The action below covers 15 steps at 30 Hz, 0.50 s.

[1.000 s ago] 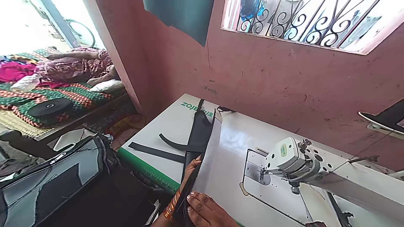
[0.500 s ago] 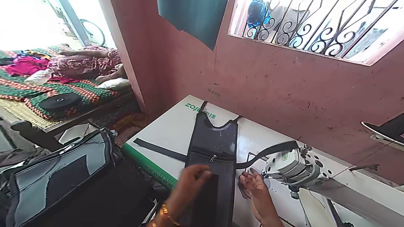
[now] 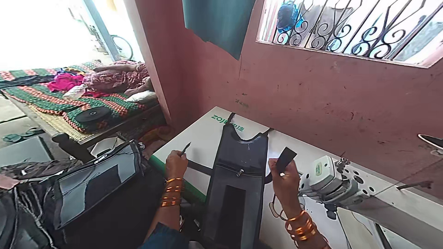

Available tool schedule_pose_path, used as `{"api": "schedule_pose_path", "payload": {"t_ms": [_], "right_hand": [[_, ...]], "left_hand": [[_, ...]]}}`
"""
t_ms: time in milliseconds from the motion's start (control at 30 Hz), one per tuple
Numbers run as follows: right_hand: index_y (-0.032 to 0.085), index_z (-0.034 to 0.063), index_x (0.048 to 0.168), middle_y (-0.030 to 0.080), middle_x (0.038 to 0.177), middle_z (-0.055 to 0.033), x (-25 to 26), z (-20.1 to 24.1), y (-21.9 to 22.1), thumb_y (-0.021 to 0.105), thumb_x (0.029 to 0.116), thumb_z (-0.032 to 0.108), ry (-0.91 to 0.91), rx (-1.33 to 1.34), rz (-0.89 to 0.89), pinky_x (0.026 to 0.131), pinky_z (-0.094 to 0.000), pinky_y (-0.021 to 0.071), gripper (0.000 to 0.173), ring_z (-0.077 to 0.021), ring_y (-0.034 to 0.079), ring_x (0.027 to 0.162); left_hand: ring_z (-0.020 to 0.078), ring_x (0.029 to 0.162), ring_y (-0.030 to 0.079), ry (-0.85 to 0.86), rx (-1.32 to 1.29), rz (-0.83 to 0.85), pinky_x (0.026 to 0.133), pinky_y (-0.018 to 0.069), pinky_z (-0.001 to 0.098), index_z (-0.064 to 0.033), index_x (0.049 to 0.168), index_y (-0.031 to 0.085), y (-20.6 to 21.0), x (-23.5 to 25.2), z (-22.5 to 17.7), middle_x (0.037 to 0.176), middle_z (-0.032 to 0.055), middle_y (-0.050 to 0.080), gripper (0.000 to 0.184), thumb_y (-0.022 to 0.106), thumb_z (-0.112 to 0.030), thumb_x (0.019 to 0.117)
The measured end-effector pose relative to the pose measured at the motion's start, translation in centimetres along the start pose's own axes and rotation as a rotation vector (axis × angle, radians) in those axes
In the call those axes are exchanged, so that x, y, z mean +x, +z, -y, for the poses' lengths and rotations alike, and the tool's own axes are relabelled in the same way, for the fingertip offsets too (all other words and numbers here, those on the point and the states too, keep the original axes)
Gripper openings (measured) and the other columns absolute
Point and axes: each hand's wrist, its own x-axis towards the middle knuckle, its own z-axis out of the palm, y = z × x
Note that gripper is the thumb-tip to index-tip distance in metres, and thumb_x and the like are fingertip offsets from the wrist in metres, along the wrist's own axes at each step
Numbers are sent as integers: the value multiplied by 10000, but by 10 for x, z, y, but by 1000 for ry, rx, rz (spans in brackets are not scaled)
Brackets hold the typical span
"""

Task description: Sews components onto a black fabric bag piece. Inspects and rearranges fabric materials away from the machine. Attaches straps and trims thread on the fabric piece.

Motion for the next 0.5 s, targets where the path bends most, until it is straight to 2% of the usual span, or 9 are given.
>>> {"api": "schedule_pose_path", "payload": {"t_ms": [33, 67, 133, 200, 267, 300, 367, 433, 500], "right_hand": [[729, -34, 986, 619, 988, -125, 6, 6, -8, 625, 983, 205, -11, -29, -21, 814, -225, 524, 261, -106, 616, 915], [715, -49, 1012, 669, 986, -138, 12, 11, -17, 613, 991, 189, -17, -52, -56, 836, -236, 533, 260, -92, 645, 912], [709, -73, 1043, 697, 939, -152, 24, 21, -34, 582, 1021, 187, -13, -125, -100, 810, -271, 531, 291, -102, 655, 851], [709, -51, 1053, 673, 885, -108, 37, 35, -41, 538, 1053, 221, 16, -187, -77, 708, -241, 500, 321, -57, 602, 740], [696, -75, 1000, 631, 782, -116, 50, 53, -30, 536, 1053, 215, 33, -183, 53, 635, -323, 488, 335, -124, 572, 654], [682, -80, 967, 612, 735, -121, 51, 61, -16, 541, 1046, 217, 76, -172, 207, 608, -374, 499, 339, -168, 580, 620], [660, -51, 1019, 629, 782, -130, 47, 71, 27, 512, 1071, 258, 316, -169, 725, 664, -420, 558, 346, -221, 641, 669], [619, -56, 1205, 664, 995, -180, 32, 57, 78, 494, 1090, 264, 466, -144, 1192, 800, -412, 573, 363, -244, 683, 839], [523, -63, 1410, 636, 1259, -218, 18, 44, 94, 523, 1078, 245, 407, -93, 1361, 970, -412, 507, 453, -260, 650, 1086]], "left_hand": [[388, 1073, 663, 131, -159, -63, 960, 506, 554, 86, 1217, 609, -3, -8, -10, 1123, 269, 675, 339, 658, -154, 983], [362, 1003, 680, 281, -315, -103, 917, 529, 531, 106, 1211, 606, -5, -21, -27, 1074, 267, 686, 360, 696, -118, 943], [279, 917, 699, 583, -455, 22, 842, 571, 465, 93, 1201, 640, 4, -65, -65, 1029, 217, 707, 363, 700, -77, 886], [260, 956, 707, 852, -343, 295, 865, 579, 445, 24, 1146, 720, 31, -119, -93, 1054, 169, 724, 281, 660, -73, 889], [330, 1032, 701, 973, 8, 577, 875, 579, 506, -16, 1126, 734, 60, -160, -106, 1137, 182, 699, 233, 587, -63, 952], [374, 1091, 677, 965, 189, 711, 896, 567, 530, 12, 1179, 695, 73, -175, -108, 1219, 215, 657, 258, 529, -37, 989], [416, 1144, 653, 946, 307, 769, 926, 551, 541, 65, 1245, 646, 88, -196, -100, 1257, 256, 645, 289, 504, -24, 1010], [402, 980, 722, 1039, 169, 616, 814, 581, 534, 72, 1156, 691, 82, -206, -74, 1069, 249, 723, 269, 599, -91, 962], [379, 992, 721, 1105, 154, 619, 789, 580, 544, 25, 1096, 717, 53, -208, -53, 1067, 207, 730, 261, 650, -192, 969]]}}
